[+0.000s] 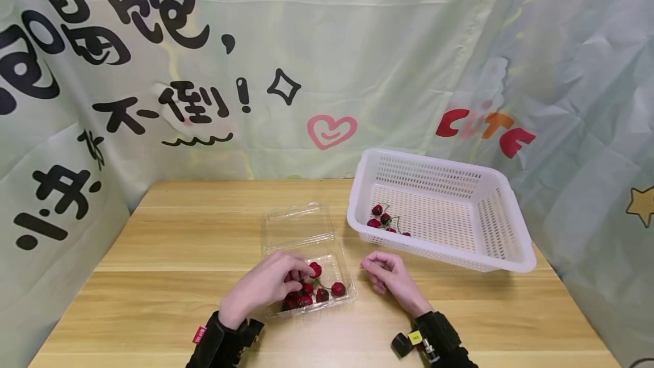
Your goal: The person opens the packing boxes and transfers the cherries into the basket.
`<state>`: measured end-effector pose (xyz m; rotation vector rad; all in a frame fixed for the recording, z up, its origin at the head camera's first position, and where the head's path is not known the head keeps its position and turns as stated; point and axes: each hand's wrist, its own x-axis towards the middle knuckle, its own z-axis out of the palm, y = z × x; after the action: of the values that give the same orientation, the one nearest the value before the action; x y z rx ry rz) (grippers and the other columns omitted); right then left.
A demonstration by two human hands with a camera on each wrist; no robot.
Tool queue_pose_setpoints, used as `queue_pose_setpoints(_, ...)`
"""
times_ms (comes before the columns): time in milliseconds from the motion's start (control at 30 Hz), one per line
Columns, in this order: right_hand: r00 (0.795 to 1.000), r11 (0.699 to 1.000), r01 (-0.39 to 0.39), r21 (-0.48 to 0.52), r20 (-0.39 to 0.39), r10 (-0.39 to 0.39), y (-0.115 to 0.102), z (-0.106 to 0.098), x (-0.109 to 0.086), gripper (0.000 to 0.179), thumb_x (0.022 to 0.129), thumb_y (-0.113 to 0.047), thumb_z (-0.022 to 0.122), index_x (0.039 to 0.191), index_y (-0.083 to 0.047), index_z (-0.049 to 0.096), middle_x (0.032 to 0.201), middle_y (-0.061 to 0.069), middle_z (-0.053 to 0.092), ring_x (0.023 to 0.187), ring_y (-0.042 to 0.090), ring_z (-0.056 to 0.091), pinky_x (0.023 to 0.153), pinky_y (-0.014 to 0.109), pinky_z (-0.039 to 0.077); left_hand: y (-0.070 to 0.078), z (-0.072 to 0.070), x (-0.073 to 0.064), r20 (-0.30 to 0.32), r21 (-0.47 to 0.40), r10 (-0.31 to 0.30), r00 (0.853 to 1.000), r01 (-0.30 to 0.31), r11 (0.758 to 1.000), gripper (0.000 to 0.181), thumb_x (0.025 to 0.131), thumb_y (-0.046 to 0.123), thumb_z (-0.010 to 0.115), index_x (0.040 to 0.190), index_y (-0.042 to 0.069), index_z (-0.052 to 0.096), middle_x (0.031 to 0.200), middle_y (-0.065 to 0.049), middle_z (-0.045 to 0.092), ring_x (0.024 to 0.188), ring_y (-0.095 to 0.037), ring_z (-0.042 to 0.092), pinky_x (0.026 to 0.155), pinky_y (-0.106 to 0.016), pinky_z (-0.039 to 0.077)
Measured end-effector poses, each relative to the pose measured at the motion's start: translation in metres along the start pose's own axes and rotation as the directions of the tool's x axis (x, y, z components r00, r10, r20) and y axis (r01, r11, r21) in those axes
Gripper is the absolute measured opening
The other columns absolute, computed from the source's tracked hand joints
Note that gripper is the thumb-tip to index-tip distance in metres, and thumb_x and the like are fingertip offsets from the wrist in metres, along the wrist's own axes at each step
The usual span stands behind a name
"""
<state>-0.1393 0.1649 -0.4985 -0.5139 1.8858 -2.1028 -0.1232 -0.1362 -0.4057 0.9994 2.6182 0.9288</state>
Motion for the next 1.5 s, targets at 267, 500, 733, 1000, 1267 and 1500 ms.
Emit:
queue_pose_setpoints(267,1.0,1.0,-0.006,-0.008,0.004,0.006,-0.0001,0.0001,-0.0004,0.035,0.103,-0.011,0.054,0.105,0.024,0.05,0.063,-0.009,0.053,0.05,0.002,0.041,0.041,0.021,0.033,-0.0035,-0.0051,-0.0027,-0.043,-0.046,0.028,0.999,-0.03,0.998,0.029,0.085,-0.002,0.075,0.114,0.0,0.073,0.092,-0.009,0.077,0.079,-0.005,0.068,0.072,-0.016,0.057)
queue_pose_setpoints(500,1.0,1.0,-0.003,-0.017,0.004,0.003,0.0,0.0002,-0.0001,0.036,0.103,-0.01,0.053,0.106,0.026,0.048,0.064,-0.01,0.053,0.05,0.002,0.041,0.041,0.02,0.034,-0.0006,-0.0067,-0.0032,-0.08,-0.082,-0.014,0.997,0.007,0.997,0.032,0.086,0.0,0.074,0.117,-0.002,0.072,0.094,-0.011,0.078,0.081,-0.008,0.072,0.071,-0.015,0.057)
queue_pose_setpoints(733,1.0,1.0,-0.005,-0.01,0.007,0.005,0.0,0.0005,0.0001,0.036,0.103,-0.01,0.053,0.106,0.026,0.048,0.063,-0.01,0.053,0.05,0.002,0.041,0.041,0.02,0.033,-0.0003,-0.0077,-0.0033,-0.185,-0.055,0.0,0.983,-0.011,0.998,0.03,0.086,-0.001,0.073,0.116,-0.001,0.073,0.091,-0.012,0.079,0.058,0.001,0.057,0.05,-0.012,0.043)
queue_pose_setpoints(1000,1.0,1.0,-0.007,-0.006,0.005,0.007,0.0002,0.0006,-0.0003,0.035,0.103,-0.01,0.053,0.105,0.024,0.049,0.063,-0.009,0.053,0.05,0.003,0.04,0.041,0.021,0.032,-0.0017,-0.0066,-0.0038,-0.356,0.009,0.067,0.932,-0.069,0.998,0.023,0.085,-0.004,0.073,0.108,-0.003,0.075,0.091,-0.013,0.078,0.056,-0.005,0.057,0.049,-0.013,0.045)
queue_pose_setpoints(1267,1.0,1.0,-0.01,-0.012,0.003,0.01,0.0005,0.0004,-0.0005,0.036,0.103,-0.011,0.053,0.105,0.025,0.049,0.063,-0.01,0.052,0.05,0.002,0.04,0.04,0.021,0.032,0.0013,-0.0061,-0.0057,-0.436,-0.03,-0.006,0.9,-0.008,1.0,0.021,0.086,-0.004,0.071,0.106,-0.002,0.075,0.082,-0.011,0.072,0.059,0.005,0.044,0.05,-0.014,0.043)
queue_pose_setpoints(1500,1.0,1.0,-0.01,-0.021,0.0,0.01,0.0006,0.0002,0.0003,0.036,0.103,-0.011,0.054,0.105,0.025,0.049,0.063,-0.01,0.052,0.05,0.003,0.04,0.04,0.02,0.033,0.0035,-0.0079,-0.007,-0.511,-0.053,-0.033,0.859,0.007,0.999,0.015,0.086,-0.003,0.072,0.1,-0.001,0.077,0.08,-0.008,0.072,0.059,0.002,0.049,0.05,-0.015,0.043)
